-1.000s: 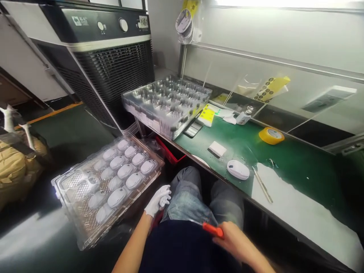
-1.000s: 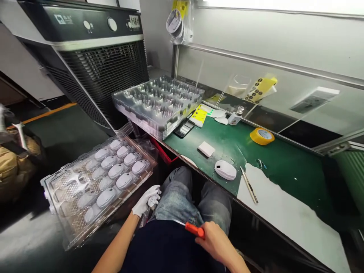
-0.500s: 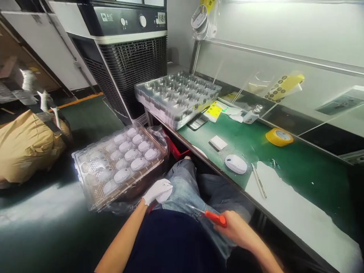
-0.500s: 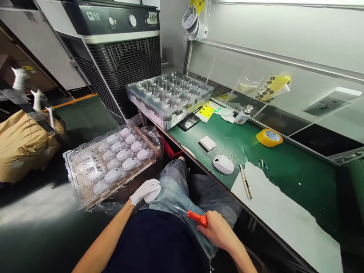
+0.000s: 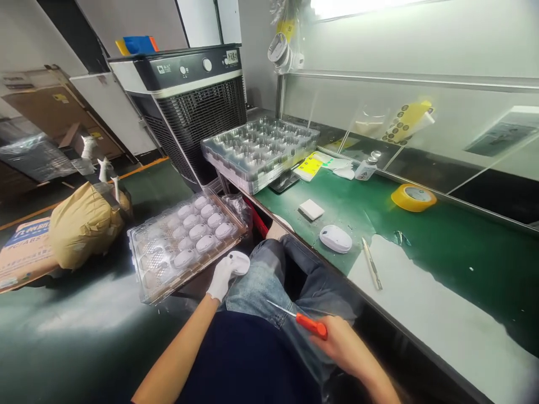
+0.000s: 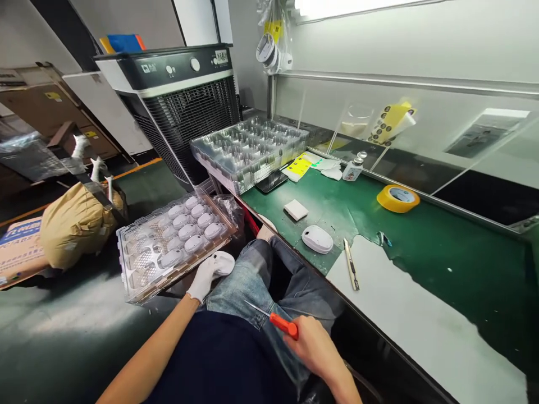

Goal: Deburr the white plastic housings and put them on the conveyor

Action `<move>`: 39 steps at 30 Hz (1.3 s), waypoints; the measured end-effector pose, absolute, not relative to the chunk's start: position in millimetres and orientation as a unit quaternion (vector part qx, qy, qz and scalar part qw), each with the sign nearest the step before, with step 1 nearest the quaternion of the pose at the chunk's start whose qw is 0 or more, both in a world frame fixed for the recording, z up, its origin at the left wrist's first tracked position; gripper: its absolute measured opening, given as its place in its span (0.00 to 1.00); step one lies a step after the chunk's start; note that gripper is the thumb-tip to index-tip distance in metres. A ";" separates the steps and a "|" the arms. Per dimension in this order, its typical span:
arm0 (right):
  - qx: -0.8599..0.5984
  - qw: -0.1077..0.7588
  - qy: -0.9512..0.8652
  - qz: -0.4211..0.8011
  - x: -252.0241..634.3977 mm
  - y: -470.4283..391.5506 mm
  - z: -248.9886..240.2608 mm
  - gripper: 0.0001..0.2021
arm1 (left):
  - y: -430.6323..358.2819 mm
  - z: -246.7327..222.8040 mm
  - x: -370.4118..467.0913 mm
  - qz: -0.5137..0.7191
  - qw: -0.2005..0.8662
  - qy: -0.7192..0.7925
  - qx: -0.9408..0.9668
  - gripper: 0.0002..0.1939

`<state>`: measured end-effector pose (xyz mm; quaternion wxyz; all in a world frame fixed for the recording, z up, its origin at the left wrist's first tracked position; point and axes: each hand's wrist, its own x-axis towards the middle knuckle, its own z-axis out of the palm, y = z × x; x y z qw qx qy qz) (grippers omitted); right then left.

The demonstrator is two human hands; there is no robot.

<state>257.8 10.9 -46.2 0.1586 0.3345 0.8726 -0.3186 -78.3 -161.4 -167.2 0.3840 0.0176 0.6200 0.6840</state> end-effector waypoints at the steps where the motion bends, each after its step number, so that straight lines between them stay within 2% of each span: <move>1: 0.337 0.157 0.871 -0.322 259.1 13.5 -45.8 0.15 | -157.8 -163.8 -75.9 0.648 0.375 0.660 0.060 0.12; 5: 0.368 0.162 0.859 -0.317 267.3 25.6 -42.2 0.13 | -129.5 -154.8 -61.8 0.497 0.384 0.746 0.223 0.06; 8: 0.412 0.163 0.841 -0.311 277.7 33.6 -37.4 0.12 | -97.4 -157.2 -44.0 0.457 0.395 0.756 0.253 0.07; 15: 0.459 0.156 0.812 -0.324 290.0 40.7 -23.1 0.12 | -37.8 -165.0 -22.7 0.590 0.453 0.668 0.022 0.14; 20: 0.459 0.196 0.806 -0.319 269.7 50.6 -23.1 0.11 | -24.8 -164.1 -35.2 0.669 0.456 0.574 -0.127 0.11; 25: 0.470 0.199 0.800 -0.316 216.9 58.6 -48.3 0.08 | -22.9 -142.4 -58.5 0.721 0.425 0.530 -0.138 0.06; 27: 0.471 0.187 0.799 -0.325 184.6 57.8 -65.4 0.07 | -25.2 -127.6 -66.4 0.735 0.407 0.530 -0.118 0.08; 30: 0.483 0.163 0.790 -0.340 140.1 52.4 -91.2 0.10 | -33.2 -107.3 -70.4 0.731 0.416 0.536 -0.069 0.17; 32: 0.491 0.148 0.783 -0.352 123.7 46.3 -103.7 0.15 | -39.3 -98.1 -68.1 0.713 0.444 0.542 -0.032 0.21; 35: 0.493 0.123 0.775 -0.376 124.2 35.8 -108.5 0.26 | -45.0 -90.6 -61.1 0.676 0.498 0.543 0.018 0.21; 37: 0.497 0.077 0.758 -0.414 134.4 28.8 -102.2 0.26 | -44.9 -87.8 -54.6 0.652 0.533 0.538 0.043 0.20; 39: 0.489 -0.021 0.697 -0.525 144.5 22.4 -92.5 0.26 | -41.7 -84.5 -46.3 0.630 0.560 0.535 0.061 0.19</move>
